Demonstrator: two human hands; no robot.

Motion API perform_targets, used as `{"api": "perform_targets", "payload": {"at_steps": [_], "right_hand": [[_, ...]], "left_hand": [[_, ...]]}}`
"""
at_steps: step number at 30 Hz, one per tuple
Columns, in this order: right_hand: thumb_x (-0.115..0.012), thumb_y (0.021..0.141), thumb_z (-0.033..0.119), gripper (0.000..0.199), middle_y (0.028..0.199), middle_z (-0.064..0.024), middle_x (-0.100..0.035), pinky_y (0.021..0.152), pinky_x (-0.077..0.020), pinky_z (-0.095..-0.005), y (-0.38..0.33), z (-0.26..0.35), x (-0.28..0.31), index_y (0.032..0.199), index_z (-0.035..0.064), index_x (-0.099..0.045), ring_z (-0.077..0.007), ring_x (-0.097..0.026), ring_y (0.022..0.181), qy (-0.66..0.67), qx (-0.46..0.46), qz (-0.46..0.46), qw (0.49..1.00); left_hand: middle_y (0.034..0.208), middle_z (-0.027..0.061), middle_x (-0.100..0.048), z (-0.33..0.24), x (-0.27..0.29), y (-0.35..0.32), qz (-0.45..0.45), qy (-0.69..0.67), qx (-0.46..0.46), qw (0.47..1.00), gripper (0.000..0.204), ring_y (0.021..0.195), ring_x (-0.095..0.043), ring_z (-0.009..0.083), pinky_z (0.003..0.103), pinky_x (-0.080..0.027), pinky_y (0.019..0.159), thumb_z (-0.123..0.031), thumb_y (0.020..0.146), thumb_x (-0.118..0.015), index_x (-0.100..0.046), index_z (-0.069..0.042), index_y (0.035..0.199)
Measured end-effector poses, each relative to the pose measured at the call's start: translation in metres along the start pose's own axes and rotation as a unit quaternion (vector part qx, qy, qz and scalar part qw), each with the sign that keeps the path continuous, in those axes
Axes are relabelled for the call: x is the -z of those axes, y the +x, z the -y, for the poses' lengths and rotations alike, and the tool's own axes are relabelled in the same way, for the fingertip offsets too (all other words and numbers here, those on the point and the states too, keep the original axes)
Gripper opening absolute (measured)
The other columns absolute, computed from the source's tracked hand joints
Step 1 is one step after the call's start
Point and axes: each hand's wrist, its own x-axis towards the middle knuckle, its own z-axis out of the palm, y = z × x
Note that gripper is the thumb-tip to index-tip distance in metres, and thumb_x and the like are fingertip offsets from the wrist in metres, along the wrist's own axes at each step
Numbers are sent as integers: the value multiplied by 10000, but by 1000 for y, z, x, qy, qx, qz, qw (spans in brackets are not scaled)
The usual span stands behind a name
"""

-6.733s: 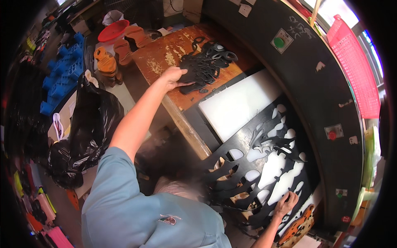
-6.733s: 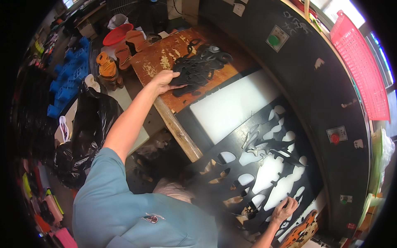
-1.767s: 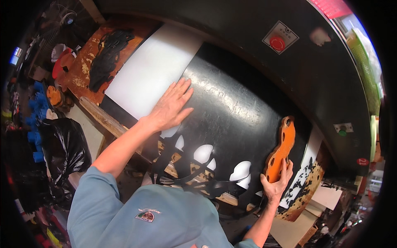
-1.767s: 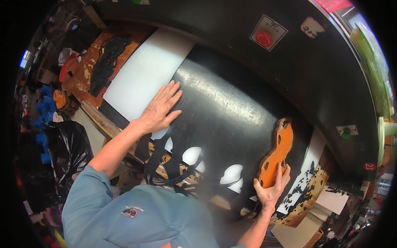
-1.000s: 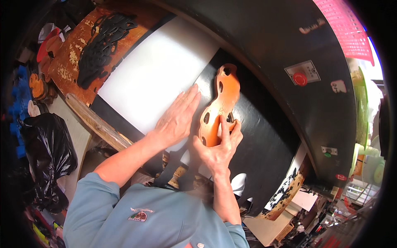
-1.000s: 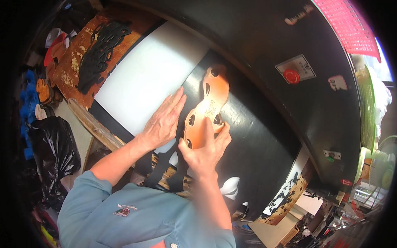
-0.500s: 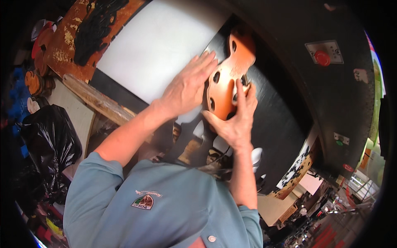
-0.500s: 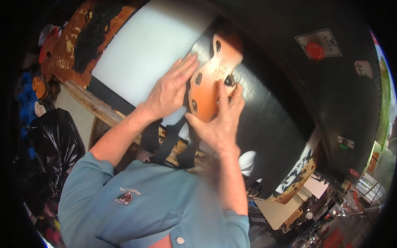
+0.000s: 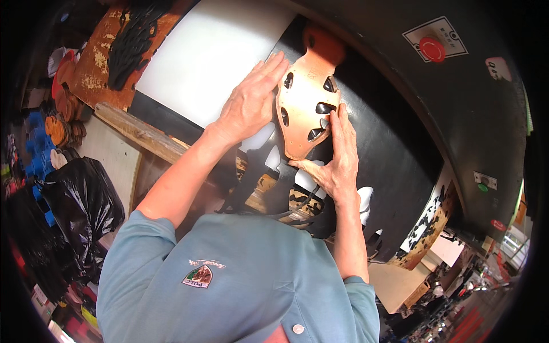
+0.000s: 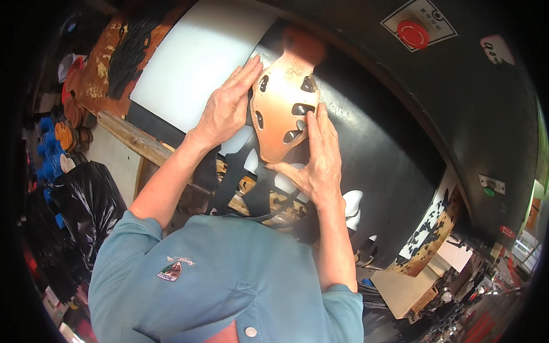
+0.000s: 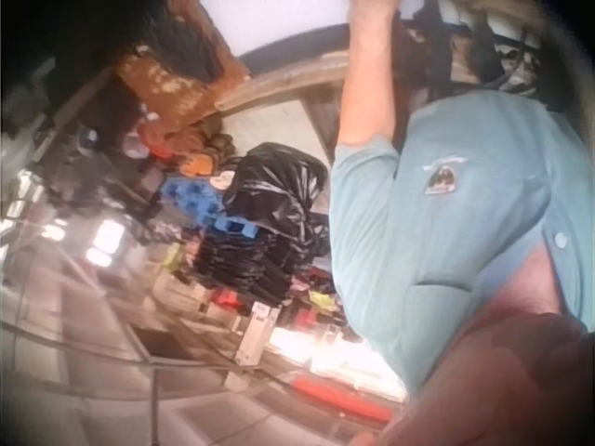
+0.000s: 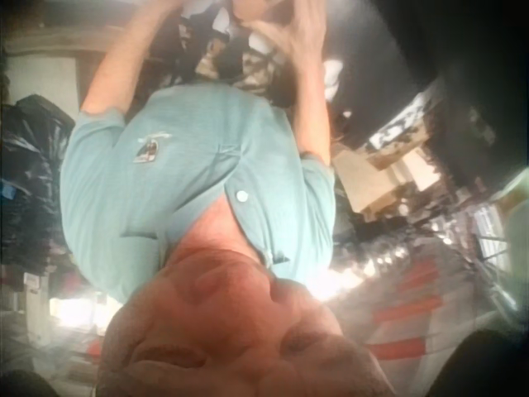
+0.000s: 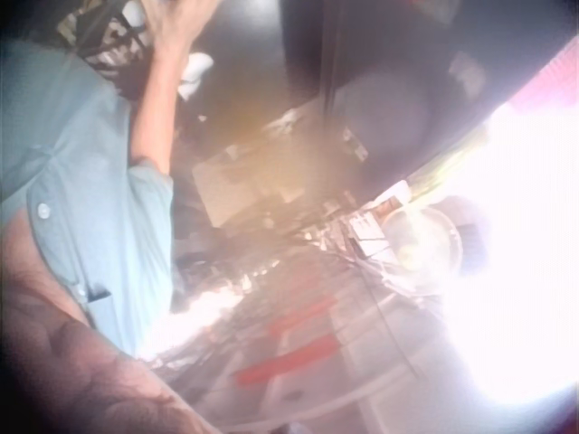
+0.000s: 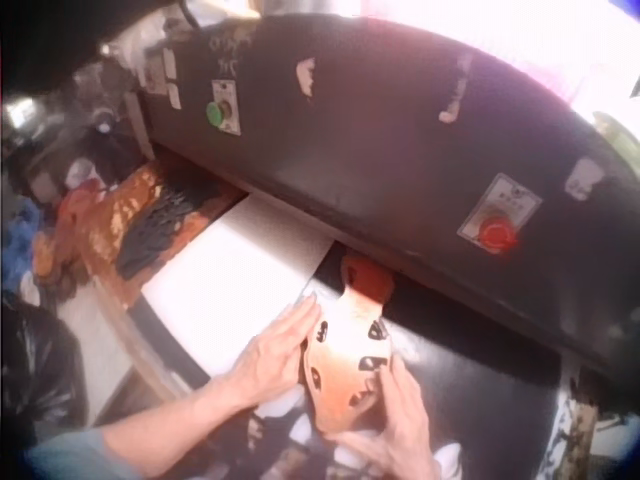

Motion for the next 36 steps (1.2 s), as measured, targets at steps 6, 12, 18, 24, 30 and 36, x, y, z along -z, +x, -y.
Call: {"api": "perform_targets", "payload": {"at_steps": [6, 12, 18, 24, 30, 36], "right_hand": [[-970, 735, 199, 990, 1602, -302, -473, 1227, -424, -543, -28, 16, 28, 1582, 2, -495, -495, -474, 1460, -35, -32, 36, 998], [-874, 887, 215, 631, 1434, -278, -601, 1148, -464, -557, -78, 40, 50, 1384, -80, -623, -483, -553, 1347, -56, 5, -86, 995], [-868, 850, 126, 287, 1013, -164, -710, 848, -544, -463, -66, 30, 19, 1062, -18, -739, -353, -678, 982, 27, 37, -117, 992], [-666, 1038, 59, 188, 808, -51, -701, 668, -508, -293, -121, 26, 122, 855, 19, -681, -122, -633, 720, -8, -88, -407, 909], [-610, 1145, 206, 263, 855, 3, -669, 712, -503, -250, -146, -51, 245, 980, 22, -700, -82, -597, 768, -31, -85, -599, 796], [-644, 1129, 249, 302, 837, 39, -654, 662, -468, -240, -211, -40, 214, 939, 21, -698, -48, -569, 745, 49, -179, -499, 846]], "left_hand": [[1455, 248, -665, -37, 29, -17, -37, -70, 66, 995, 393, 1370, -644, 382, 417, -494, 1154, 28, 1051, -584, -642, 25, 1439], [755, 108, -642, -113, 31, -126, 23, -106, -25, 994, 163, 687, -626, 329, 419, -470, 659, -14, 846, -813, -657, -60, 855], [742, 71, -631, -83, 9, -144, -66, 26, -115, 991, 247, 679, -615, 311, 431, -433, 655, -34, 833, -835, -596, -90, 805], [775, 99, -629, -81, 13, -147, -55, 46, -99, 993, 235, 715, -600, 331, 446, -439, 685, -24, 871, -812, -585, -59, 821], [713, 82, -589, -77, 1, -136, -62, 64, -61, 994, 259, 672, -574, 313, 441, -438, 675, -35, 913, -795, -583, -59, 766], [739, 88, -632, -85, 2, -131, -97, 60, -73, 991, 261, 722, -619, 333, 432, -476, 695, -99, 912, -805, -613, -71, 737]]}}
